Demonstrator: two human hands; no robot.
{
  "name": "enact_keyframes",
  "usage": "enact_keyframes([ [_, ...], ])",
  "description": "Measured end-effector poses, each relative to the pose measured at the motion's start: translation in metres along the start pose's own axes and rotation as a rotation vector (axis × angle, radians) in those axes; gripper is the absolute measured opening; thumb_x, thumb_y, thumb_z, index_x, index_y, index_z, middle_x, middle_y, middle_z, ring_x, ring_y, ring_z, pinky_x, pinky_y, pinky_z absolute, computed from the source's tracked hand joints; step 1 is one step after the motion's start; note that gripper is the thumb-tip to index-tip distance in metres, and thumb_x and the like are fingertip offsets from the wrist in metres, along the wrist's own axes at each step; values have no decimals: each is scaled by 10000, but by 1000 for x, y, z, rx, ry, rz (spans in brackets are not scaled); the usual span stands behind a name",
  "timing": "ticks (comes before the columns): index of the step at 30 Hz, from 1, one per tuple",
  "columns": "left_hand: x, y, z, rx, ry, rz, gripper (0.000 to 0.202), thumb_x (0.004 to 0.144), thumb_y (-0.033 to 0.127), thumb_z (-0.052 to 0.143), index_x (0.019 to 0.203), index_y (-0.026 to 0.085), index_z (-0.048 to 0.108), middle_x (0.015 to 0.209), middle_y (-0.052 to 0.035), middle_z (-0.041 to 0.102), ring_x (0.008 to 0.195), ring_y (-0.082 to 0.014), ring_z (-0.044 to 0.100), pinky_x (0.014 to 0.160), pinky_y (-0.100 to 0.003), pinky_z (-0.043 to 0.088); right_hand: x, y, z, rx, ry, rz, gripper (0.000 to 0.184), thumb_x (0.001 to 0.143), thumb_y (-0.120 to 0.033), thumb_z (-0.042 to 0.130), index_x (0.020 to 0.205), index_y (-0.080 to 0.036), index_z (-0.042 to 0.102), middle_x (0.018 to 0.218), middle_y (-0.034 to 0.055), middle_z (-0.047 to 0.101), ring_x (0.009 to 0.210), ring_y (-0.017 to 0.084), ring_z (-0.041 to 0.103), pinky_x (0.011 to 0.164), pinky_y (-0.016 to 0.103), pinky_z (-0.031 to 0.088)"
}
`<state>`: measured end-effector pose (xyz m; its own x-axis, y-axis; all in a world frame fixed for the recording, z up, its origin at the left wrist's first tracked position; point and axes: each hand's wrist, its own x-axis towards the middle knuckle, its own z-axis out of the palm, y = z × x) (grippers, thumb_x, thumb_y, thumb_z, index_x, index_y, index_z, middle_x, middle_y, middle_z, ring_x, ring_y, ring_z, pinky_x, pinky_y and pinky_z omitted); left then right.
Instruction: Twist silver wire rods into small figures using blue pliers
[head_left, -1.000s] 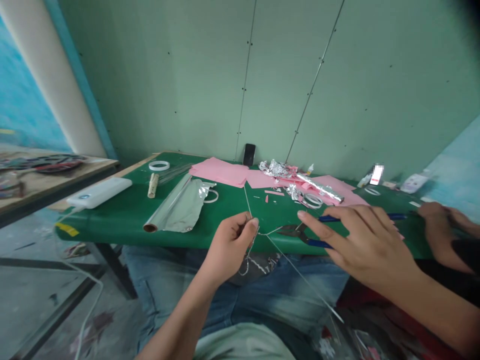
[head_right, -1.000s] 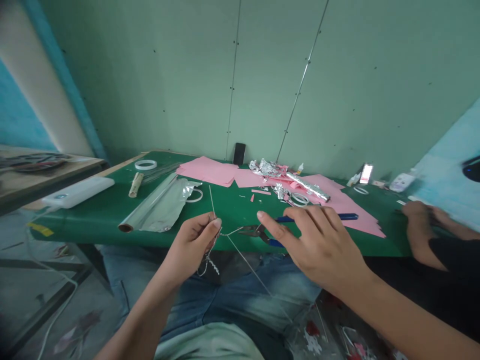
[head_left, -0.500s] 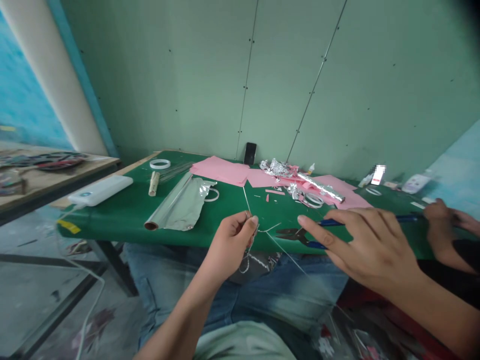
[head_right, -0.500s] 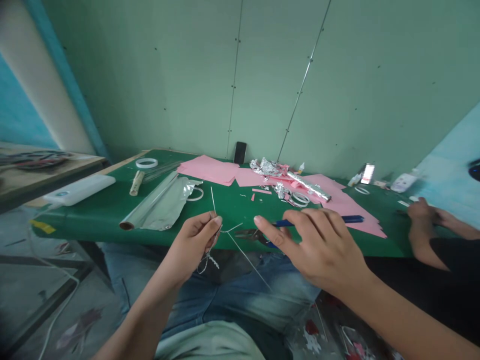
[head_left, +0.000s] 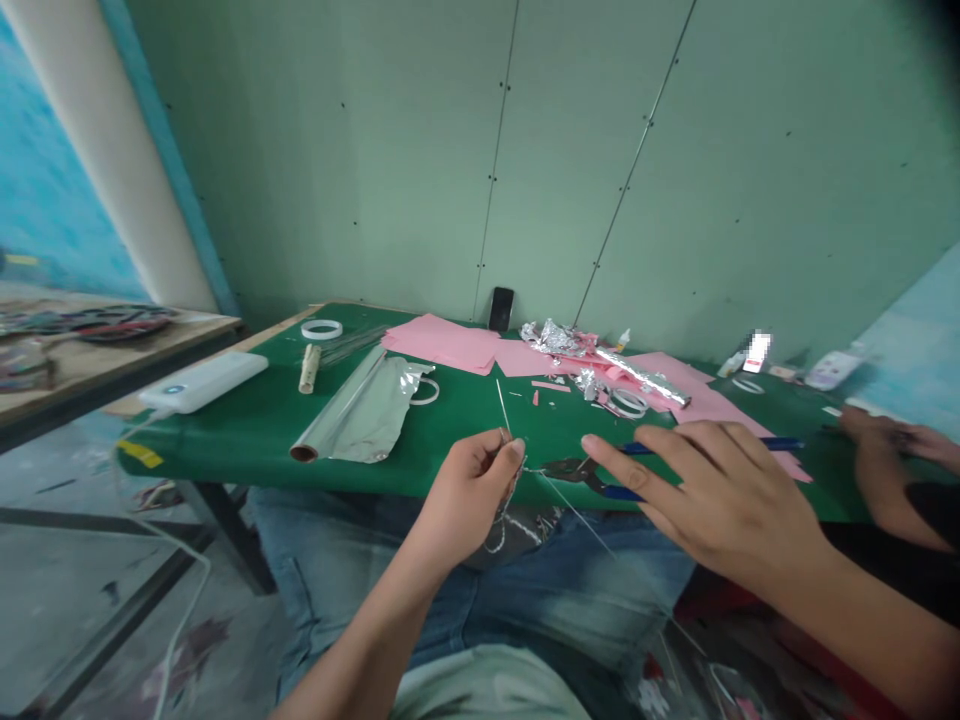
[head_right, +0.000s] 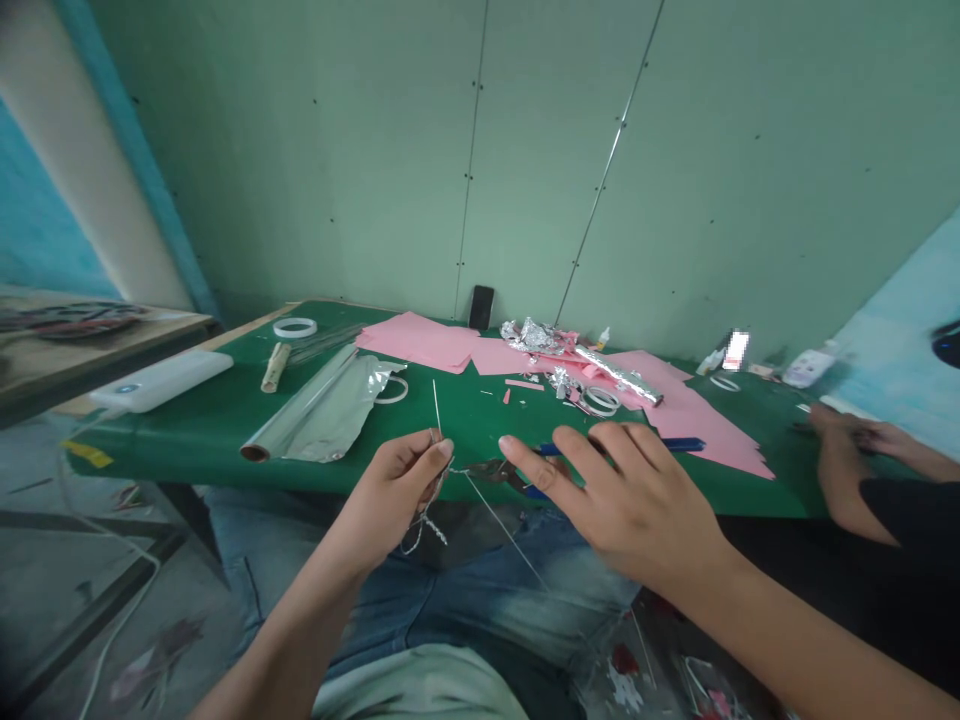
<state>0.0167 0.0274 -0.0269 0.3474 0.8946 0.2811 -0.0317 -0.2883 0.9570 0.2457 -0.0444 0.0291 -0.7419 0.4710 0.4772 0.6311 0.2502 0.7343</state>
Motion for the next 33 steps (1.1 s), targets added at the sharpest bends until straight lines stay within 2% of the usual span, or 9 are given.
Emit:
enact_keyframes([
  [12,1,4,0,133,-24,-23,408,945,410,444,601,213,350,503,67,336,460,-96,305,480,-243,245,5,7,-1,-13,-21,-85,511,889,-144,584,1388,-246,541,936,59,663,758,208,476,728,365,337],
  [16,0,7,0,246,-1,39,392,948,380,430,610,217,319,534,64,281,491,-106,278,493,-262,209,3,8,1,43,-93,-89,544,869,-149,594,1401,-233,518,884,39,655,732,201,475,694,344,334],
  [21,-2,9,2,390,49,145,380,946,309,437,623,215,261,549,63,250,511,-107,246,507,-279,174,0,6,9,205,-162,-8,587,797,-195,682,1364,-253,542,905,18,651,755,196,519,691,323,372],
  [23,-2,9,2,380,43,130,384,950,314,433,620,214,264,551,63,254,516,-107,251,509,-278,180,-1,5,10,208,-135,-1,564,804,-171,666,1351,-247,554,907,31,648,760,199,526,693,326,380],
  [28,-2,6,0,203,-16,-2,400,962,385,417,612,213,332,524,67,307,494,-102,289,499,-261,228,-1,3,8,27,-13,-31,558,862,-128,613,1396,-258,517,923,78,638,787,226,518,708,357,372],
  [33,1,1,1,112,-16,-52,416,950,406,443,594,209,353,493,73,339,461,-91,303,478,-245,239,1,2,6,-8,-4,-50,551,872,-145,612,1402,-258,515,950,74,652,793,228,506,744,379,380],
])
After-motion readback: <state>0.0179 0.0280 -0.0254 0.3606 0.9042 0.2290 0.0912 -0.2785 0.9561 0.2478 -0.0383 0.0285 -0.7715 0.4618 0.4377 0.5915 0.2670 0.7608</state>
